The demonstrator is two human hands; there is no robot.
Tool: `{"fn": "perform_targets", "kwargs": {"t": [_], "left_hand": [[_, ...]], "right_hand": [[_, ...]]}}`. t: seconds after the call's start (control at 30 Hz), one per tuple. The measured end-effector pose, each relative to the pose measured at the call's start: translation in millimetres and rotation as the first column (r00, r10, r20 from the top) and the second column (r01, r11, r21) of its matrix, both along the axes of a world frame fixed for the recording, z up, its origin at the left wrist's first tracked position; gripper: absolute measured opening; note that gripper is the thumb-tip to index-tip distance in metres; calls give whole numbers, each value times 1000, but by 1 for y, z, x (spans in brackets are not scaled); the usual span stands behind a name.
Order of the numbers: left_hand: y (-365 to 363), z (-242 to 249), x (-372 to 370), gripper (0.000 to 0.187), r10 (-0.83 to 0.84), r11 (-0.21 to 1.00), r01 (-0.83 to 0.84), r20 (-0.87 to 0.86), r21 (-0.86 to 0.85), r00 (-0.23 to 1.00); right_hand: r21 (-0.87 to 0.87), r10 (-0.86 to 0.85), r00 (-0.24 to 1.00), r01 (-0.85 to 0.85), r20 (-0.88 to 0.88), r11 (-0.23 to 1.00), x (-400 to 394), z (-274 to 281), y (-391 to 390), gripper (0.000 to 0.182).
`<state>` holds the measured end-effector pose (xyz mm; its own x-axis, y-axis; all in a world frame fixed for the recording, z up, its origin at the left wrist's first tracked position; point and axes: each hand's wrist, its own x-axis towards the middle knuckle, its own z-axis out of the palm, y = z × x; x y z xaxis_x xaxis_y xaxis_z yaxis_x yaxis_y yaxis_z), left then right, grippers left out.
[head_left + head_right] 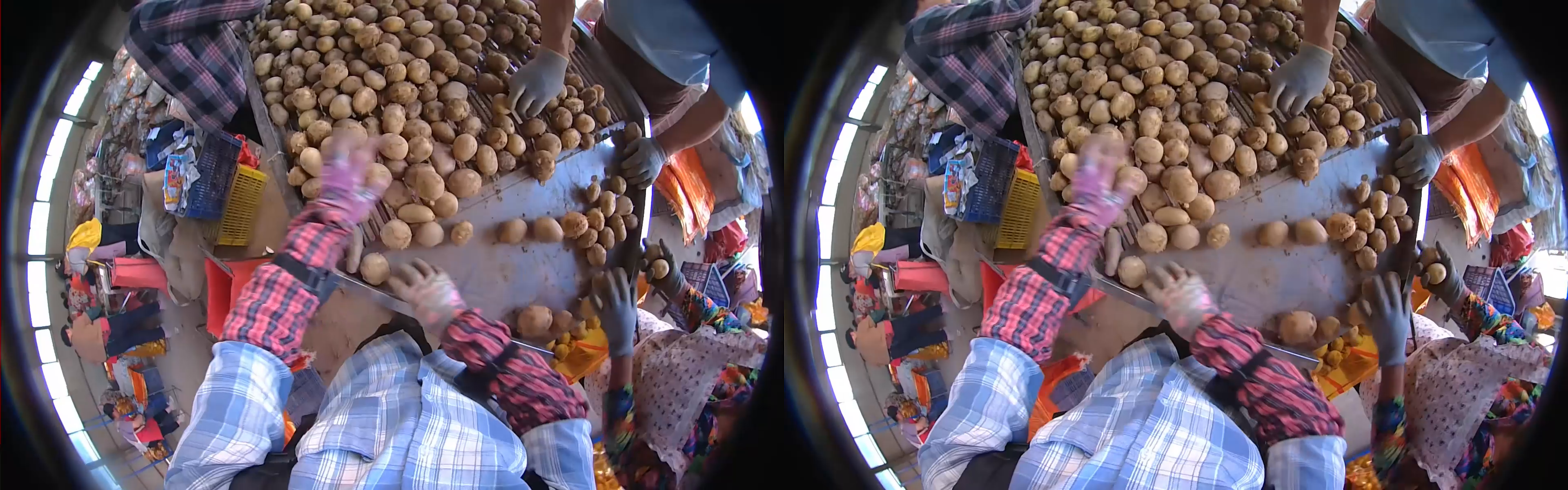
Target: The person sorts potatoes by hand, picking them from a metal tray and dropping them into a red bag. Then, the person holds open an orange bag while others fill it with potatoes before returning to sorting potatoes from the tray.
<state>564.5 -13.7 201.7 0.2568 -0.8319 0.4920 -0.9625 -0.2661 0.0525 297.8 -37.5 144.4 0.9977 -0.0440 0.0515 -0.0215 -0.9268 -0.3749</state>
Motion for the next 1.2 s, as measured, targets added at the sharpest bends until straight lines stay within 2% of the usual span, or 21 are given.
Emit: {"fn": "perform_targets", "kwargs": {"t": [0.03,0.07,0.1,0.13,0.2,0.27,0.3,0.4,0.47,0.53,0.6,0.67,0.73,0.8,0.87,0.93,0.97,1.0,1.07,1.13,1.2], "left_hand": [[9,12,15,69,224,973,-205,-235,104,946],[18,25,30,66,464,885,-395,-393,247,794],[28,1,63,73,515,857,-444,-436,261,738],[41,-34,86,76,503,864,-432,-397,259,768],[27,-24,61,79,608,768,-520,-172,375,775],[25,-31,48,80,585,795,-505,-203,337,785],[23,-31,43,82,565,816,-501,-218,288,796],[16,-20,35,81,488,866,-382,-378,323,786],[11,-27,24,82,459,887,-376,-427,267,780],[5,-38,12,82,412,906,-411,-418,97,810],[-1,-34,-5,82,438,887,-449,-502,107,745],[-2,-39,-14,83,363,928,-364,-399,76,842],[-8,-26,-31,81,427,904,-382,-428,192,796],[-5,-31,-35,83,436,899,-376,-377,226,817],[-7,-23,-38,84,465,868,-354,-322,347,825],[-8,-17,-44,84,383,907,-284,-332,310,862],[-9,-19,-48,84,381,913,-258,-439,315,814],[-9,-18,-56,82,351,923,-261,-341,282,872],[-12,-28,-69,79,272,954,-188,-402,235,874],[-20,-37,-85,72,142,984,-81,-416,161,898],[-36,-28,-105,72,136,943,16,-430,332,892]], "right_hand": [[10,-9,1000,9,0,1000,16,-2,4,50],[66,6,992,3,-128,998,31,-5,4,49],[115,26,967,3,-253,993,39,-8,2,49],[108,19,967,9,-255,994,40,-12,-1,49],[133,-80,951,124,-299,983,27,-21,-6,41],[119,-122,930,172,-346,978,7,-29,-5,34],[134,-242,933,285,-267,949,-8,-36,-5,30],[262,-520,846,531,-119,805,-48,-54,-24,23],[349,-692,718,669,-78,656,-74,-56,-36,21],[347,-779,615,762,-121,547,-88,-53,-52,20],[315,-805,522,843,-283,436,-89,-55,-77,20],[439,-700,484,859,-525,265,-76,-59,-126,23],[252,-828,520,847,-210,468,-37,-16,-158,37],[223,-774,623,774,-109,592,2,-1,-201,64],[61,-773,501,851,-390,521,44,17,-241,80],[-100,-764,447,831,-465,547,67,10,-269,87],[-136,-763,473,805,-441,578,70,9,-271,90],[-140,-759,474,801,-446,582,68,8,-269,90],[-93,-723,462,808,-513,582,55,8,-256,90],[-47,-747,567,785,-347,618,30,-10,-227,93],[104,-766,601,798,-228,594,3,-28,-207,84]]}}
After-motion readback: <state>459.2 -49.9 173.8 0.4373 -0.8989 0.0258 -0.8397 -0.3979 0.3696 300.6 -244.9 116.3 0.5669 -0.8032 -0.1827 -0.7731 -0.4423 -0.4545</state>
